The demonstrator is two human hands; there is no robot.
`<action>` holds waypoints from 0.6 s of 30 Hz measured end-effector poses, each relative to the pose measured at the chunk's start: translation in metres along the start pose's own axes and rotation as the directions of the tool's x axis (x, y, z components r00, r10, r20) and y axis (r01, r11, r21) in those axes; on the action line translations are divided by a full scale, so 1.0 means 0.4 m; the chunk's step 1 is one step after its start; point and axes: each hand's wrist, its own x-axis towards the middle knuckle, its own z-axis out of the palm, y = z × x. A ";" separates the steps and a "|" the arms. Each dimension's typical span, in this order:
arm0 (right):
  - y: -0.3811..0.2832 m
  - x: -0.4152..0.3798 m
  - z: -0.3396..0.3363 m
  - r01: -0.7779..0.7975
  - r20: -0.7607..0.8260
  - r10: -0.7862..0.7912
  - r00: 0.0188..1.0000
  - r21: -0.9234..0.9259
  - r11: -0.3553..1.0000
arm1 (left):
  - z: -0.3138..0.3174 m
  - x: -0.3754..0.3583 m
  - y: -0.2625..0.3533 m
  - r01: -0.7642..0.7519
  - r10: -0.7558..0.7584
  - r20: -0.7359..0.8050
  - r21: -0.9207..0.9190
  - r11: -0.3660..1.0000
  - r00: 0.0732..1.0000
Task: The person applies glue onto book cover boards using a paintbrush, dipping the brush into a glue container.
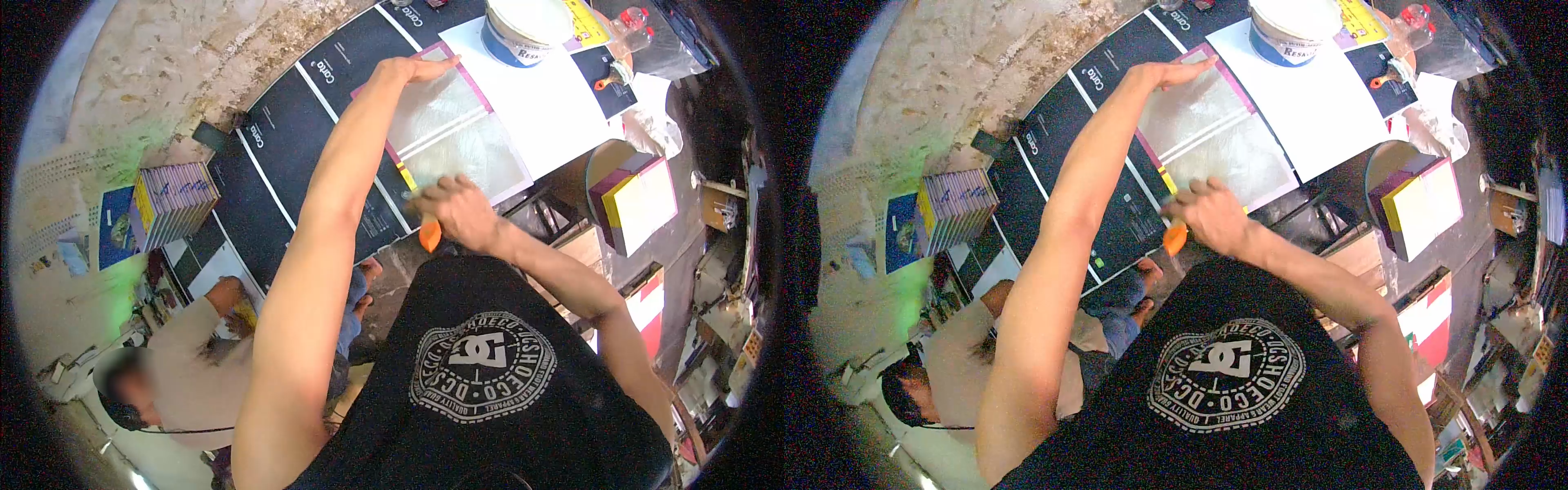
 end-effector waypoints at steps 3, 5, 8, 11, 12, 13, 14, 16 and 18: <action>0.040 0.070 0.000 -0.028 -0.078 0.031 0.996 0.041 0.999 | 0.015 -0.049 0.019 -0.052 0.049 -0.043 -0.075 0.996 0.998; 0.046 0.055 0.075 -0.022 -0.073 0.027 0.997 0.069 0.997 | 0.014 -0.025 0.011 -0.081 0.079 -0.023 -0.112 0.990 0.997; -0.002 -0.066 0.107 -0.003 0.118 -0.006 0.993 0.078 0.997 | 0.019 0.022 -0.002 0.032 -0.035 -0.070 -0.047 0.998 0.997; -0.029 -0.143 0.061 0.026 0.169 -0.041 0.985 0.091 0.995 | 0.020 0.003 0.003 -0.019 0.013 -0.068 -0.094 0.995 0.998; -0.030 -0.144 0.016 0.024 0.141 -0.040 0.989 0.112 0.993 | 0.017 -0.010 0.010 -0.035 0.027 -0.109 -0.064 0.997 0.994; -0.032 -0.143 -0.021 0.022 0.113 -0.038 0.993 0.137 0.990 | 0.021 -0.024 0.014 -0.046 0.041 -0.144 -0.034 0.998 0.989; -0.027 -0.130 -0.045 0.013 0.054 -0.018 0.998 0.094 0.995 | 0.024 -0.036 0.018 -0.055 0.054 -0.177 -0.003 0.998 0.983; -0.008 -0.097 -0.067 -0.020 -0.065 0.021 0.998 0.016 1.000 | 0.017 -0.047 0.015 -0.105 0.106 -0.101 0.007 0.994 0.989; 0.000 -0.134 0.005 0.048 0.072 -0.043 0.996 -0.059 0.997 | 0.015 -0.058 0.022 -0.095 0.096 -0.084 0.018 0.995 0.992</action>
